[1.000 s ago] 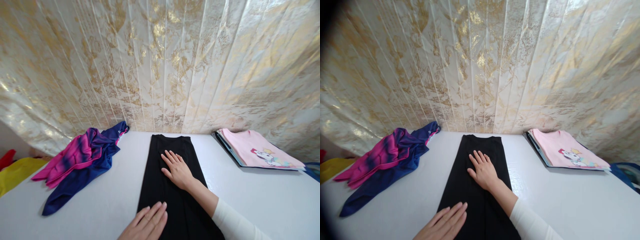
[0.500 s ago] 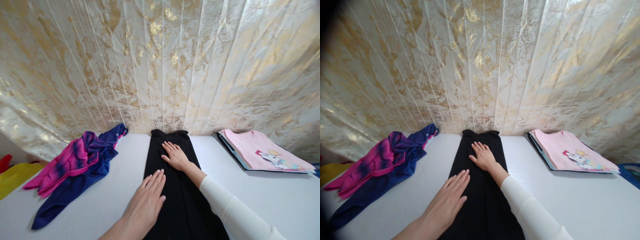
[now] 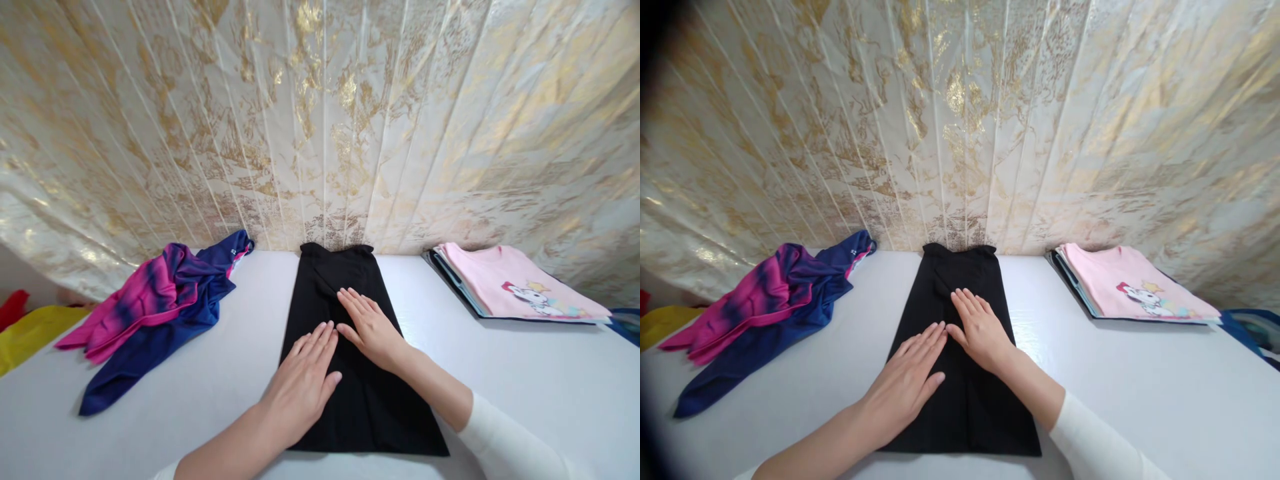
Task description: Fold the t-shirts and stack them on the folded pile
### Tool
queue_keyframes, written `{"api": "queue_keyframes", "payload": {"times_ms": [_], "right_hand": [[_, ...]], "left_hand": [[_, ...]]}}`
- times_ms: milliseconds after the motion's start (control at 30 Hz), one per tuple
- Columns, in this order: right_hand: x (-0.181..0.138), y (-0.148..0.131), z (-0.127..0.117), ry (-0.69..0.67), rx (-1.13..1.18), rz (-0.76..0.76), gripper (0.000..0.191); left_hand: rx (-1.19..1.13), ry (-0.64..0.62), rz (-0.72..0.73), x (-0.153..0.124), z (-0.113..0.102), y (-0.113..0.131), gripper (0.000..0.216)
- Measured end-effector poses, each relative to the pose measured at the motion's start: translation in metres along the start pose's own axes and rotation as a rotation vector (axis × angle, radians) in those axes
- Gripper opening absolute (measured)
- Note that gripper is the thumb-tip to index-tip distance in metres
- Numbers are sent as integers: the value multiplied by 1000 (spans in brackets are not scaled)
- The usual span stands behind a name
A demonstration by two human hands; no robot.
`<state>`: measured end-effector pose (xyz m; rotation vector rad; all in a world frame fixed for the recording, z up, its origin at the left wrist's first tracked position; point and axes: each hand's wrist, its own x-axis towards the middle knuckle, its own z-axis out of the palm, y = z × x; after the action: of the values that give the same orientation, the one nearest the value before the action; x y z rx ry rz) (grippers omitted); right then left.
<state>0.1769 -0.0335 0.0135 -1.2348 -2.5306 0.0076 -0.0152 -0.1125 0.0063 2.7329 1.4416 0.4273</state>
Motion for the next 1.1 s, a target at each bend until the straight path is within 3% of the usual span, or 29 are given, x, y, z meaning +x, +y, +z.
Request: {"api": "queue_keyframes", "payload": {"times_ms": [200, 367, 633, 800, 900, 1100], "right_hand": [[-66, -31, 5, 1, -46, 98, 55], [-72, -36, 10, -2, -103, 125, 59], [-95, -36, 10, 60, -105, -36, 72], [-75, 9, -16, 31, -37, 73, 52], [-51, 36, -18, 50, 42, 122, 49], [-37, 34, -7, 12, 71, 117, 48]], "left_hand": [[77, 53, 2, 0, 6, 1, 54], [93, 43, -15, -7, 5, 4, 54], [4, -46, 12, -20, -2, 4, 67], [-143, -181, 205, 7, -23, 8, 67], [-226, -254, 330, 30, -28, 13, 63], [-299, -298, 434, 39, -8, 16, 68]]}}
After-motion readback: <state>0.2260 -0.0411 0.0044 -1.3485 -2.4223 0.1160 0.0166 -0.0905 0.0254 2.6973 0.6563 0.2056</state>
